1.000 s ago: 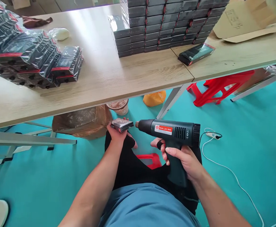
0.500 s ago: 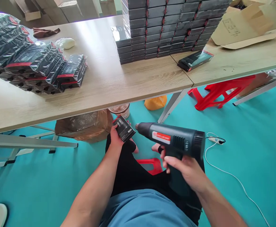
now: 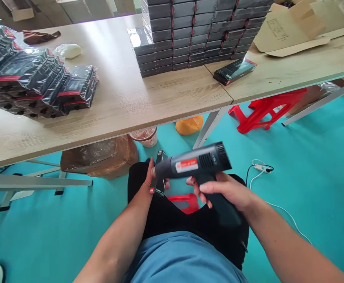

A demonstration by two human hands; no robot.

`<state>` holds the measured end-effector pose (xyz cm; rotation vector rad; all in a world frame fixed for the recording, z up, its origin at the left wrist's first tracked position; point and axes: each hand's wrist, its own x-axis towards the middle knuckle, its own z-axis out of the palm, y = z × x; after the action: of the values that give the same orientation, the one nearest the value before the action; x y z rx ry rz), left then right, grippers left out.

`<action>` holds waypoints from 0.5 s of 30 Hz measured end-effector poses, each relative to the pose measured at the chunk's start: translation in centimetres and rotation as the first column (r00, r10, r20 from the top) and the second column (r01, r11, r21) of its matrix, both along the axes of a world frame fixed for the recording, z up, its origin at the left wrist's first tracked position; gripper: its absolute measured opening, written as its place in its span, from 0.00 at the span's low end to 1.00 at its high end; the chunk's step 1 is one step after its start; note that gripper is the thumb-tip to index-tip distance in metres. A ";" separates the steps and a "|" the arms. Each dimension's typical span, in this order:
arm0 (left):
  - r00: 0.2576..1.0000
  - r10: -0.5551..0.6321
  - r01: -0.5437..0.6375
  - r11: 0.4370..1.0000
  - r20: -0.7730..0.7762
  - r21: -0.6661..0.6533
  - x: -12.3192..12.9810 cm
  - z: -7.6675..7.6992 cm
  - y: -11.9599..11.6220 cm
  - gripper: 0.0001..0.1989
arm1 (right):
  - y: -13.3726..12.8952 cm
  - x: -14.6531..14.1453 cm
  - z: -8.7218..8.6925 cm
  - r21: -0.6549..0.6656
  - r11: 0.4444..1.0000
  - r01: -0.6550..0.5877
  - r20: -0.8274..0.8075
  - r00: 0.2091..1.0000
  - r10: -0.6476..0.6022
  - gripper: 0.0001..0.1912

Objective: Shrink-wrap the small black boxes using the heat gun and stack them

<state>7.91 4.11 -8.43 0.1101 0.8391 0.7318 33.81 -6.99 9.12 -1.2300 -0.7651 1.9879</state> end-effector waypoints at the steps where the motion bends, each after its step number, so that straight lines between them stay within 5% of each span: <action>1: 0.999 -0.010 0.010 1.000 0.043 -0.002 0.0 0.2 -0.3 0.36 | -0.6 0.2 0.2 -0.007 0.995 -0.100 -0.011 0.995 0.100 0.13; 4: 0.977 -0.012 0.011 1.000 0.214 0.005 -0.2 0.6 -0.6 0.45 | -2.1 1.1 -0.2 -0.053 0.981 -0.189 0.034 0.981 0.191 0.14; 9: 0.987 -0.019 0.008 0.998 0.162 0.068 -0.7 0.3 -0.4 0.29 | -0.4 0.7 -3.0 -0.062 0.968 0.244 0.164 0.959 -0.231 0.12; 11: 0.992 -0.062 0.059 0.998 0.105 0.035 -0.7 0.3 -0.2 0.27 | 0.7 -0.1 -3.3 -0.054 0.947 0.316 0.146 0.941 -0.306 0.12; 15: 1.000 -0.008 0.009 0.999 -0.007 0.047 -1.0 1.0 0.5 0.25 | -0.2 0.1 -2.4 0.004 1.000 -0.017 0.042 0.999 0.017 0.14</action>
<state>6.91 4.60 -7.41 0.1581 0.8275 0.7436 33.89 -7.19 6.70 -1.2703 -0.8025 1.9790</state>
